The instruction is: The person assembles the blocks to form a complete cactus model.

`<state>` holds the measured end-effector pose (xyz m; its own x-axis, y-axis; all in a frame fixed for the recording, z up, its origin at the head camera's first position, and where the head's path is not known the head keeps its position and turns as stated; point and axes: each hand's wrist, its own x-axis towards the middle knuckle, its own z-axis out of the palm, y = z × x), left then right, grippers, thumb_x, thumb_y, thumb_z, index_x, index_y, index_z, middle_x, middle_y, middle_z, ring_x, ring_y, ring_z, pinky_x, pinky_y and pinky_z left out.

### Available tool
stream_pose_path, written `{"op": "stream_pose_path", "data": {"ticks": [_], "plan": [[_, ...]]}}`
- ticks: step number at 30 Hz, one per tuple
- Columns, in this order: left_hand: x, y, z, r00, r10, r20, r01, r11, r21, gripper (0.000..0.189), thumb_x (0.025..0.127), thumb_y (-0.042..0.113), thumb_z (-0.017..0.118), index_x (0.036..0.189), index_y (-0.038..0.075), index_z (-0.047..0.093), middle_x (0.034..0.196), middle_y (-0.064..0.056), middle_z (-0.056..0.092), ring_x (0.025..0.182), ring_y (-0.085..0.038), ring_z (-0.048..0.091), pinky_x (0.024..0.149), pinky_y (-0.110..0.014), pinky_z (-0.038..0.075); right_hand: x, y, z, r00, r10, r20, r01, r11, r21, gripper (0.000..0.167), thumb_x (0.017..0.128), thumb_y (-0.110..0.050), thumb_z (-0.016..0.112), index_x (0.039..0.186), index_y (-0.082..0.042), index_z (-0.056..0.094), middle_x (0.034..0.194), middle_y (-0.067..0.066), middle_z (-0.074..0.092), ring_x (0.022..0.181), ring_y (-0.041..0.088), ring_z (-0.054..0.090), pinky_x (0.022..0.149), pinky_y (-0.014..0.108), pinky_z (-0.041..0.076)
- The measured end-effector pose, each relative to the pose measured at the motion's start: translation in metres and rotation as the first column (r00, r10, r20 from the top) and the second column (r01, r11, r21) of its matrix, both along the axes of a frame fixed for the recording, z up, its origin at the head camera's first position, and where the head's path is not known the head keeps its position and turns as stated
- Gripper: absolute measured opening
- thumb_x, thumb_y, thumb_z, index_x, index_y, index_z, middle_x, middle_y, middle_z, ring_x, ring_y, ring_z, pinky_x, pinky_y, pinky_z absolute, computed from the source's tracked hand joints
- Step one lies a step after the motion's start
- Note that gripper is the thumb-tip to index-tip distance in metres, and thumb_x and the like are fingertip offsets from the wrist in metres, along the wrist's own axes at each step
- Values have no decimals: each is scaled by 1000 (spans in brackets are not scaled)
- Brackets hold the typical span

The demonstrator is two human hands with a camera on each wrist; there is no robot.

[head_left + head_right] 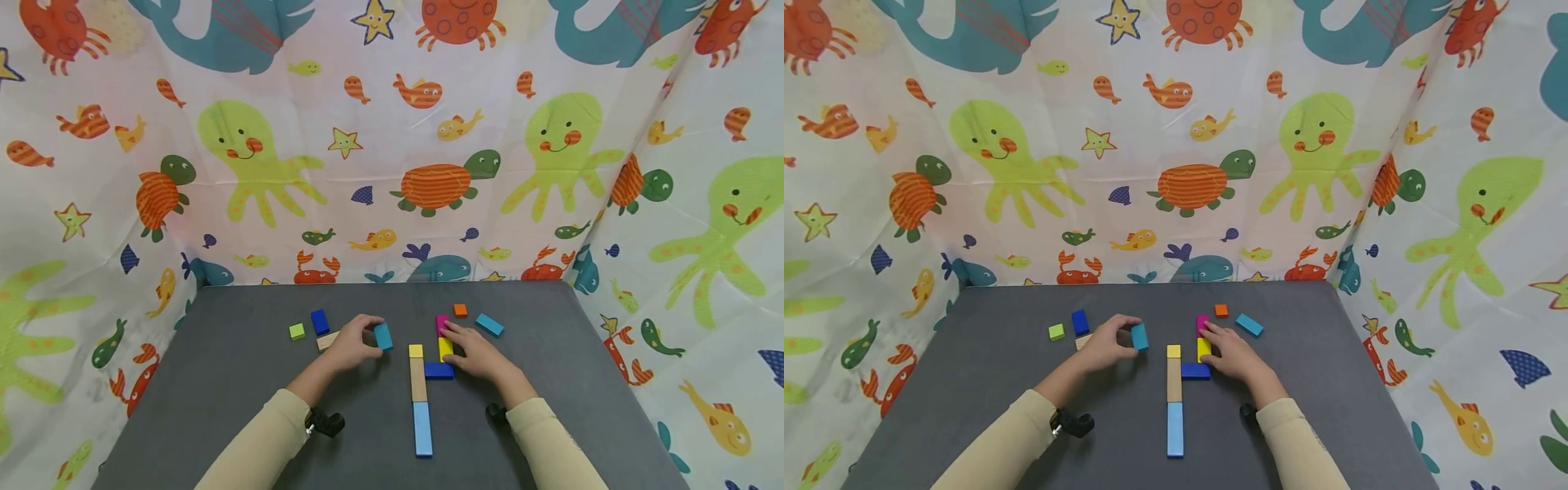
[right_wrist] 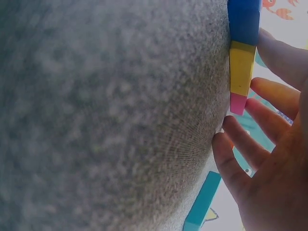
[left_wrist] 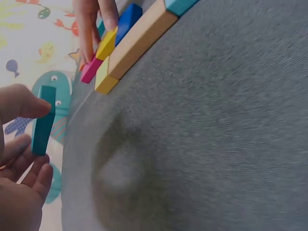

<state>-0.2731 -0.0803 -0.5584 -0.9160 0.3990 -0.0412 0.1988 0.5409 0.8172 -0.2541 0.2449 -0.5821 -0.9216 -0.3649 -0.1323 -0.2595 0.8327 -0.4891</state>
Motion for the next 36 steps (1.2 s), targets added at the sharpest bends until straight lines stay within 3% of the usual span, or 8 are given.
{"op": "stream_pose_path", "data": {"ticks": [6, 14, 24, 31, 36], "plan": [[-19, 22, 3, 1000, 1, 15, 0, 999, -45, 62, 93, 14, 82, 150, 8, 58, 149, -14, 56, 132, -36, 59, 108, -54, 51, 1, 2, -1, 1000, -7, -3, 7, 1000, -6, 65, 102, -29, 73, 160, -13, 49, 171, 13, 36, 152, 43, 37, 120, 64, 36], [-41, 45, -9, 998, -46, 51, 49, 997, -56, 60, 99, 14, 76, 154, 9, 53, 158, -16, 49, 142, -37, 53, 115, -53, 46, -1, 0, -3, 1000, -9, 1, 9, 1000, 4, 66, 102, -30, 73, 160, -14, 49, 172, 11, 35, 153, 42, 37, 121, 62, 36], [-46, 66, -18, 990, -137, 22, 138, 982, -126, 60, 103, 11, 71, 158, 6, 49, 163, -15, 46, 148, -36, 47, 119, -52, 42, -2, 2, -2, 1000, -11, -5, 11, 1000, 4, 66, 102, -30, 73, 161, -14, 48, 172, 11, 35, 153, 41, 37, 121, 62, 36], [-45, 73, -26, 990, -123, 62, 133, 971, -197, 59, 101, 11, 74, 156, 11, 53, 163, -13, 47, 149, -34, 46, 122, -52, 38, -1, 2, -2, 1000, -2, 4, 2, 1000, 2, 67, 102, -32, 72, 162, -15, 47, 172, 10, 35, 153, 41, 37, 121, 61, 36], [-45, 74, -29, 988, -123, 91, 137, 976, -170, 58, 102, 9, 70, 157, 12, 52, 163, -14, 46, 148, -35, 46, 122, -53, 38, 1, 1, 0, 1000, -17, 14, 17, 1000, 3, 67, 102, -31, 73, 161, -15, 47, 172, 10, 35, 153, 41, 36, 121, 62, 36]]}}
